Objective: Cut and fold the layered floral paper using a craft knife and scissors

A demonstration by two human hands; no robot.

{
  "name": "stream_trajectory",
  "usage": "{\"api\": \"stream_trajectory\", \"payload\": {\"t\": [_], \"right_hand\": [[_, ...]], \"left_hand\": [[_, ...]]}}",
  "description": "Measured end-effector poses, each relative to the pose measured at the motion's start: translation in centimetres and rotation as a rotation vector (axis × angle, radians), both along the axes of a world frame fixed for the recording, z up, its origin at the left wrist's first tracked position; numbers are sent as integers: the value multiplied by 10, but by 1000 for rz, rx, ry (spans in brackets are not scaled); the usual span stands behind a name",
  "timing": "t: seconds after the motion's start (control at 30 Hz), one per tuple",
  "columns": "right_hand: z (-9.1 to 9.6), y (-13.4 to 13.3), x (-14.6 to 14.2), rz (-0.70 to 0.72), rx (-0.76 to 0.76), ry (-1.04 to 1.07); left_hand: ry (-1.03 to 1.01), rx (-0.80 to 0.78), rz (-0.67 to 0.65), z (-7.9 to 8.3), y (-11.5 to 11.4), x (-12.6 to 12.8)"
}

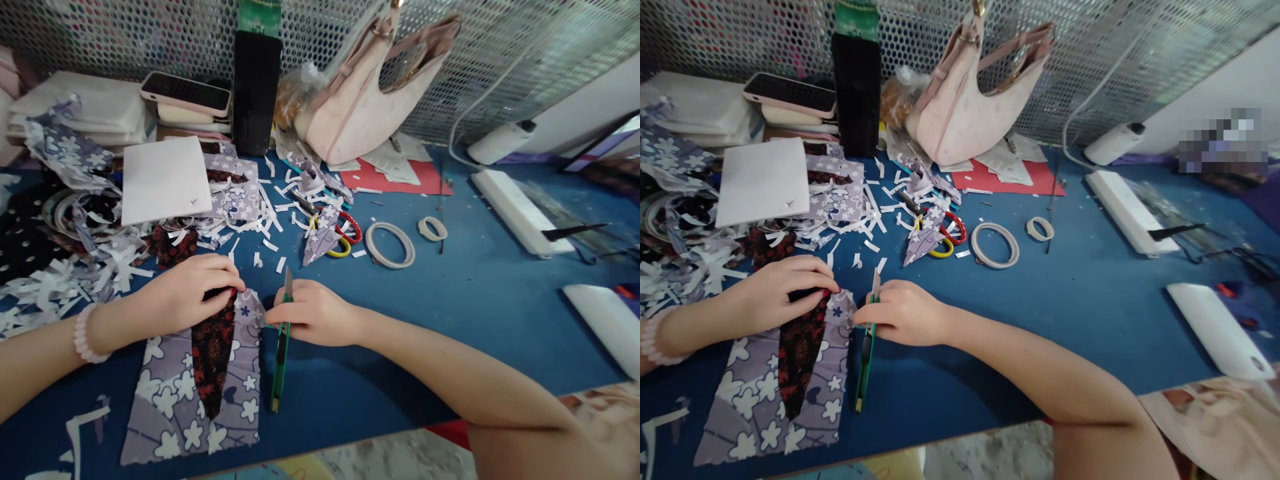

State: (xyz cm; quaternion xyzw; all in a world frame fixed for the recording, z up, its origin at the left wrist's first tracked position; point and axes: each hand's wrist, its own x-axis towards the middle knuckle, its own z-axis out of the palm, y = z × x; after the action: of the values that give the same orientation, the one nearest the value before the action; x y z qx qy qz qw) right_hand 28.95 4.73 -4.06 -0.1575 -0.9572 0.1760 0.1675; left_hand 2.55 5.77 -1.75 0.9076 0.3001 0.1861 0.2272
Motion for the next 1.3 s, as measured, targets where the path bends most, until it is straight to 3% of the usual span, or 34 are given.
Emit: {"api": "stream_trajectory", "payload": {"t": [0.6,0.93,1.13,1.3], "right_hand": [[0,0,1,-2,-33,5],[5,-2,-1,-1,-63,85],[4,-1,1,-1,-36,-30],[4,-1,0,8,-34,-68]], "left_hand": [[87,55,-10,2,-6,0],[116,-5,-22,0,-2,-2],[107,189,-155,-2,0,-4],[139,322,-212,6,2,-6]]}}
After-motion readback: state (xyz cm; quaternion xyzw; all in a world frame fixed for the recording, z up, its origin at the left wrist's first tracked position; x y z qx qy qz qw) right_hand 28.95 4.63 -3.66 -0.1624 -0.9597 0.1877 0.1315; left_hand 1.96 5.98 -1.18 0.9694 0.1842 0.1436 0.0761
